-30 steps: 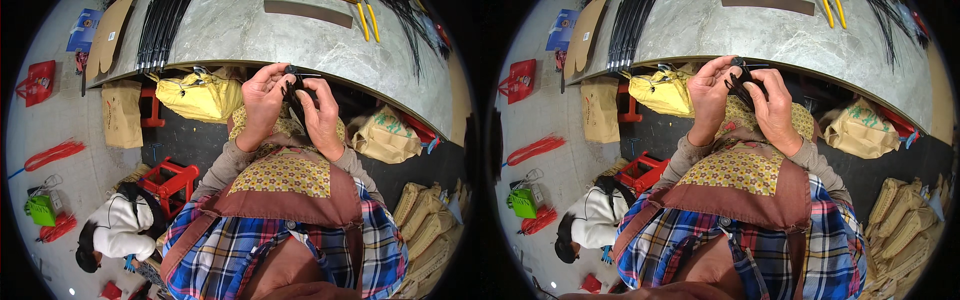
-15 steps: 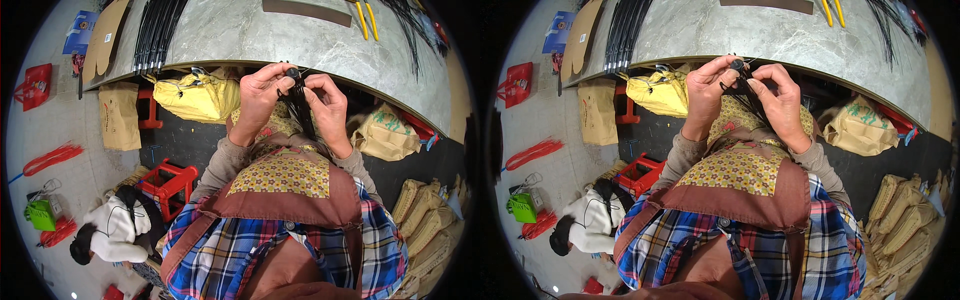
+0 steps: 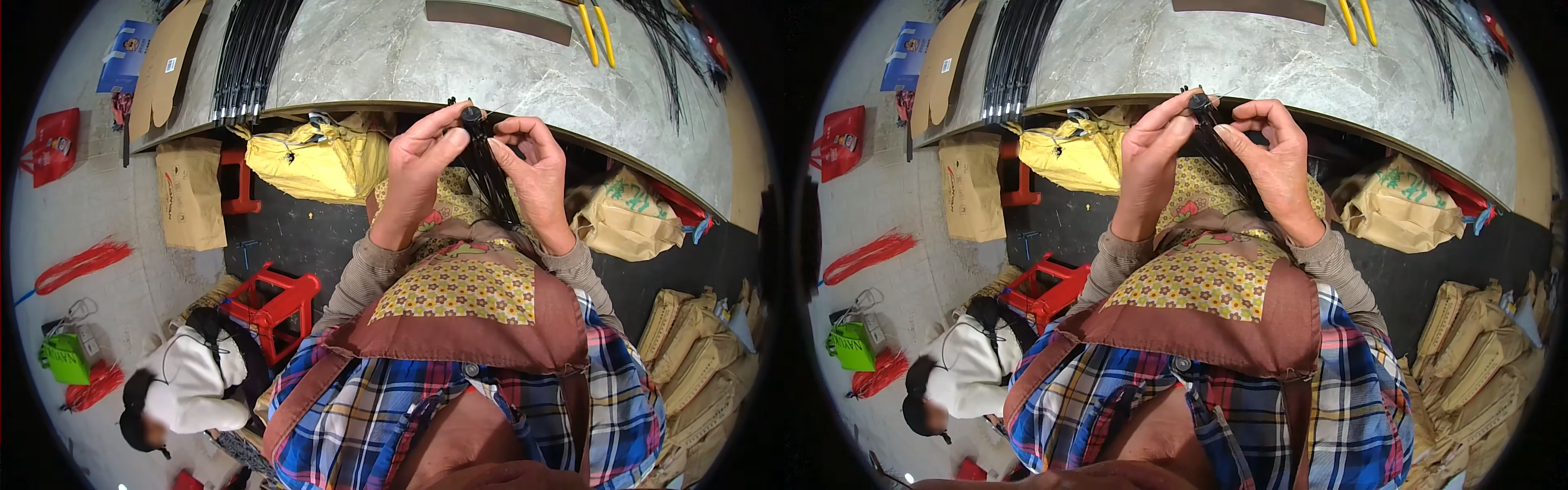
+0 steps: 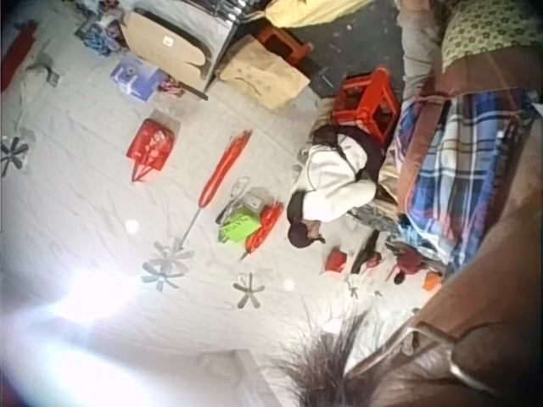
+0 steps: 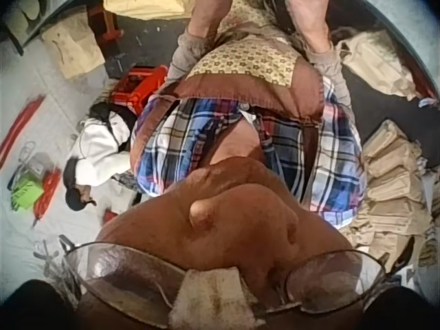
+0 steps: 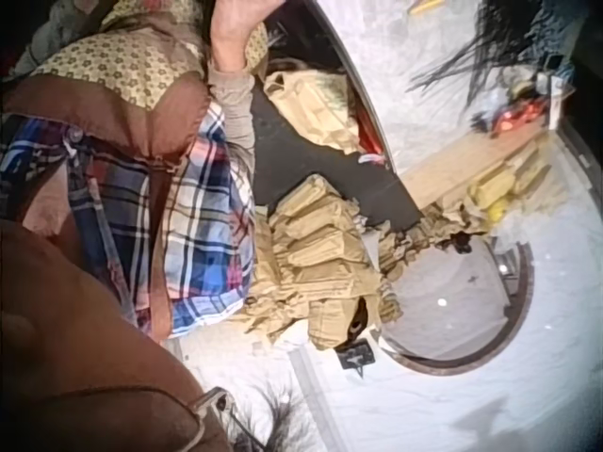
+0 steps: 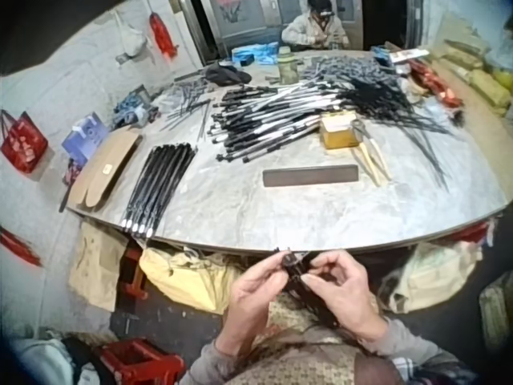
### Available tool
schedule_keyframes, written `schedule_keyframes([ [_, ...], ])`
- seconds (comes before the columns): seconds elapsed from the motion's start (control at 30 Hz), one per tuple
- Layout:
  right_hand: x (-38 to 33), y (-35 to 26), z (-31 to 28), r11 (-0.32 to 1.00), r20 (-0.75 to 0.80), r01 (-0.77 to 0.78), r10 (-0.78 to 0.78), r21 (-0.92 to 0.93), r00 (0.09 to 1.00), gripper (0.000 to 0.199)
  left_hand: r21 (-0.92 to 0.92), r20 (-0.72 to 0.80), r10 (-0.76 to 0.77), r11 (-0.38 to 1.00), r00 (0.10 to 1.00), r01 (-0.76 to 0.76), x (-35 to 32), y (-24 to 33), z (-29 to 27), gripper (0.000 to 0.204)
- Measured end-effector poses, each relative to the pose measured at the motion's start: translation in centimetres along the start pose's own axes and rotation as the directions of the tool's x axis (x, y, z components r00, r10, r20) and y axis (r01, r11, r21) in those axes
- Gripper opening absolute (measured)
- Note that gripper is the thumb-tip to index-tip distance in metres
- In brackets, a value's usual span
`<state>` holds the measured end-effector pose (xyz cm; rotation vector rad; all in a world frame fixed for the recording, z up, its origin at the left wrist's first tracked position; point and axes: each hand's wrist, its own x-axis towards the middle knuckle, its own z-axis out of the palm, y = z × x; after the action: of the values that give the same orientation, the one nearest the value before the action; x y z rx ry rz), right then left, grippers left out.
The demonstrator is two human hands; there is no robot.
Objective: The recorder is bundling and cutting black cable ties at a manufacturing workstation.
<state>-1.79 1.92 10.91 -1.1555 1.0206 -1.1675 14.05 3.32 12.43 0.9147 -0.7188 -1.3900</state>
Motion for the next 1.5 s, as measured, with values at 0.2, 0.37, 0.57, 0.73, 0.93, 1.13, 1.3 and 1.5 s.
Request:
schedule_keyframes([
  [0.2, 0.0, 0.0, 0.5, 0.997, 0.029, -0.063, 0.062, 0.037, 0.998, 0.023, 0.254, -0.057, 0.154, 0.958, 0.986, -0.135, 0.1, -1.2, -0.2, 0.028],
  [0.37, 0.5, 0.4, -0.2, 0.965, 0.085, -0.124, 0.107, 0.23, 0.991, 0.027, 0.239, 0.139, 0.161, 0.952, 0.977, -0.191, 1.4, -1.2, -1.2, 0.029],
  [0.57, 0.5, 1.7, -0.3, 0.978, 0.065, -0.024, 0.011, 0.208, 0.998, 0.021, 0.095, 0.124, 0.129, 0.985, 0.984, -0.141, 1.4, -1.6, -0.5, 0.028],
  [0.73, 0.5, 2.7, 0.1, 0.964, 0.012, 0.247, -0.247, -0.104, 0.969, 0.017, 0.099, -0.029, 0.109, 0.989, 0.994, -0.106, 1.0, -1.9, 0.7, 0.027],
  [0.93, 0.4, 1.6, -0.1, 0.992, 0.017, 0.118, -0.119, 0.047, 0.993, 0.017, 0.132, 0.079, 0.147, 0.979, 0.986, -0.157, 1.7, -2.2, -0.5, 0.027],
  [1.13, 0.7, 1.1, -0.4, 0.951, 0.028, -0.086, 0.081, 0.297, 0.996, 0.021, 0.078, 0.181, 0.073, 0.993, 0.981, -0.089, 2.7, -2.4, -0.6, 0.027],
  [1.3, 0.8, 1.3, -0.8, 0.962, 0.006, -0.081, 0.083, 0.26, 0.997, 0.024, -0.033, 0.13, 0.027, 0.999, 0.991, -0.023, 2.9, -0.8, 0.8, 0.027],
  [1.5, 0.7, 1.4, -0.5, 0.979, 0.0, -0.06, 0.061, 0.196, 0.998, 0.023, -0.057, 0.103, 0.031, 0.998, 0.994, -0.026, 1.8, -1.5, 0.4, 0.028],
])
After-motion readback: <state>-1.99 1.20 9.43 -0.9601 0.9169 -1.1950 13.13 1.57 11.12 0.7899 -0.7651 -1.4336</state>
